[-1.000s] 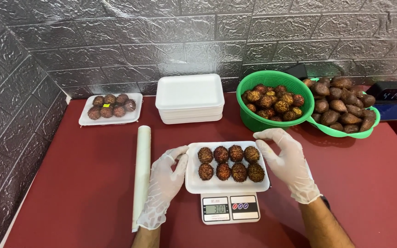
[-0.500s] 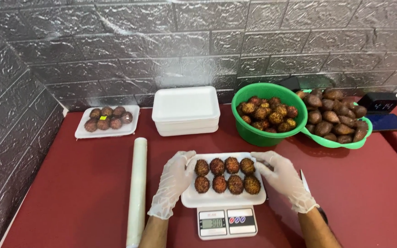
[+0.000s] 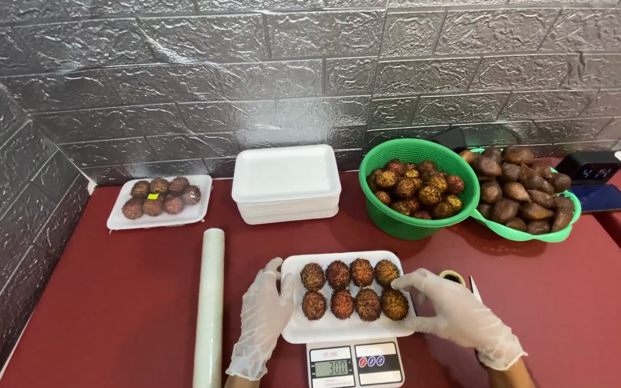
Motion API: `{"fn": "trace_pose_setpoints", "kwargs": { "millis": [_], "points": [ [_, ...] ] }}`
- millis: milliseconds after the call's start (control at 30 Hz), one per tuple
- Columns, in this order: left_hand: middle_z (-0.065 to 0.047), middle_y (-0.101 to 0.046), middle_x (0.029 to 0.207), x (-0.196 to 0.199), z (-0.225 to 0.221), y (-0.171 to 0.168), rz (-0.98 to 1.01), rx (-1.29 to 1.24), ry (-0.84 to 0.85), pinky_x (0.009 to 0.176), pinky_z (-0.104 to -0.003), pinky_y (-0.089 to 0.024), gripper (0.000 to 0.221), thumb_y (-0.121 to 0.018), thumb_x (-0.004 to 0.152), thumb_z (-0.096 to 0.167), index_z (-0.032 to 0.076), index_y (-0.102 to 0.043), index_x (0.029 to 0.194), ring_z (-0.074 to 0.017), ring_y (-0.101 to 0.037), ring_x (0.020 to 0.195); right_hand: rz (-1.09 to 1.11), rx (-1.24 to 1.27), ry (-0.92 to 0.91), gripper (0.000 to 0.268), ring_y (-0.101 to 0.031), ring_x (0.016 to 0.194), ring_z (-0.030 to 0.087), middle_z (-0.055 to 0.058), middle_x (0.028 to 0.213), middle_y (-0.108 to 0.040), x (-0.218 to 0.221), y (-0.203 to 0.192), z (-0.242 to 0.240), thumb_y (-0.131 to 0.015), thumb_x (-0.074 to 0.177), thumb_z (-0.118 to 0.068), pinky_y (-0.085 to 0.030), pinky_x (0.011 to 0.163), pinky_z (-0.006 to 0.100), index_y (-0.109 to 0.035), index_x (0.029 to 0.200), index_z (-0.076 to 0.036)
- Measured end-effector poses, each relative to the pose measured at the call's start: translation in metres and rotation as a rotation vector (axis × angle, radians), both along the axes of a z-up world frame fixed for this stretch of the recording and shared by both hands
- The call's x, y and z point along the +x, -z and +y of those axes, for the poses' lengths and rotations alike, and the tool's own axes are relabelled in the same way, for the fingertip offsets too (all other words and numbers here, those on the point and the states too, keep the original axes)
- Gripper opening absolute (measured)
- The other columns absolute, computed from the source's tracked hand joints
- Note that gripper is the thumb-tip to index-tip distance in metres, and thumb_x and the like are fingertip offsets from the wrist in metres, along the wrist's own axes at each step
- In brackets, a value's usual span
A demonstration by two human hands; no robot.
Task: Packing snake fruits by weighing them on a tray and wrapping them with plastic film
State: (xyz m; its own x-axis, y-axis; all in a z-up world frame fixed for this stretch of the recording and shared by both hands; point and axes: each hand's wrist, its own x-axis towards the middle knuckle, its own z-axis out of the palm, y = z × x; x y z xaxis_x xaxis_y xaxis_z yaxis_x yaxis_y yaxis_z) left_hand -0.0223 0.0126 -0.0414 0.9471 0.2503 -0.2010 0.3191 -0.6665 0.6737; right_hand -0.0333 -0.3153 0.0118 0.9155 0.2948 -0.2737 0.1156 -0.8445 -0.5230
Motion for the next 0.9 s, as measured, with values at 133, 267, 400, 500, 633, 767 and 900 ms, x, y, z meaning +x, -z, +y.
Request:
{"fn": "trace_pose_setpoints", "kwargs": {
  "millis": [133,267,400,500,633,767,900],
  "points": [
    [-0.012,-0.074,0.121,0.002,0.001,0.009,0.043,0.032,-0.003,0.097,-0.048,-0.052,0.055,-0.045,0.098,0.037,0.026,-0.048,0.152,-0.0405,-0.066,0.114,-0.037,-0.089,0.000,0.064,-0.066,0.120,0.012,-0.014,0.133,-0.070,0.003,0.013,0.006,-0.089,0.077,-0.030,-0.048,0.106,0.034,-0.060,0.133,-0.038],
    [-0.007,-0.076,0.109,0.003,0.003,0.010,0.063,0.037,0.039,0.095,-0.044,-0.054,0.055,-0.048,0.100,0.025,0.025,-0.043,0.155,-0.0311,-0.069,0.106,0.010,-0.067,0.032,0.063,-0.067,0.119,0.011,-0.014,0.134,-0.072,0.002,0.010,0.009,-0.088,0.078,-0.032,-0.049,0.106,0.031,-0.062,0.135,-0.035],
    [-0.009,-0.076,0.110,0.002,0.006,0.012,0.051,0.042,0.061,0.094,-0.045,-0.054,0.055,-0.046,0.098,0.022,0.024,-0.044,0.153,-0.0339,-0.069,0.105,0.017,-0.037,0.068,0.057,-0.068,0.095,0.010,-0.012,0.113,-0.077,0.003,0.010,0.014,-0.089,0.077,-0.029,-0.053,0.095,0.028,-0.068,0.129,-0.038],
    [-0.008,-0.078,0.109,0.003,0.007,0.017,0.017,0.057,0.067,0.095,-0.044,-0.055,0.055,-0.049,0.097,0.021,0.022,-0.046,0.152,-0.0330,-0.071,0.104,-0.001,0.057,0.047,0.054,-0.066,0.079,0.009,-0.007,0.094,-0.073,0.005,0.018,0.012,-0.090,0.077,-0.022,-0.053,0.088,0.025,-0.070,0.126,-0.032],
    [-0.004,-0.077,0.108,0.004,0.009,0.026,-0.028,0.158,0.091,0.093,-0.046,-0.054,0.053,-0.046,0.098,0.030,0.023,-0.049,0.151,-0.0322,-0.070,0.104,0.084,0.013,0.093,0.060,-0.068,0.088,0.008,-0.007,0.087,-0.069,0.003,0.002,0.009,-0.091,0.078,-0.026,-0.050,0.094,0.023,-0.068,0.133,-0.037],
    [-0.008,-0.070,0.117,-0.001,0.008,0.020,-0.390,0.124,0.106,0.094,-0.043,-0.052,0.041,-0.049,0.099,0.027,0.014,-0.064,0.134,-0.0285,-0.066,0.109,-0.093,0.269,0.074,0.038,-0.074,0.088,0.005,-0.011,0.109,-0.085,0.009,-0.007,0.004,-0.081,0.081,-0.022,-0.054,0.079,0.024,-0.077,0.119,-0.023],
    [-0.011,-0.072,0.123,0.001,-0.001,0.020,-0.569,0.033,0.309,0.102,-0.040,-0.048,0.038,-0.051,0.099,0.022,0.008,-0.068,0.130,-0.0297,-0.066,0.113,-0.135,0.163,0.200,0.051,-0.074,0.093,0.008,-0.010,0.132,-0.074,0.027,-0.017,0.025,-0.072,0.089,-0.022,-0.058,0.091,0.027,-0.066,0.139,-0.028]
  ]
}}
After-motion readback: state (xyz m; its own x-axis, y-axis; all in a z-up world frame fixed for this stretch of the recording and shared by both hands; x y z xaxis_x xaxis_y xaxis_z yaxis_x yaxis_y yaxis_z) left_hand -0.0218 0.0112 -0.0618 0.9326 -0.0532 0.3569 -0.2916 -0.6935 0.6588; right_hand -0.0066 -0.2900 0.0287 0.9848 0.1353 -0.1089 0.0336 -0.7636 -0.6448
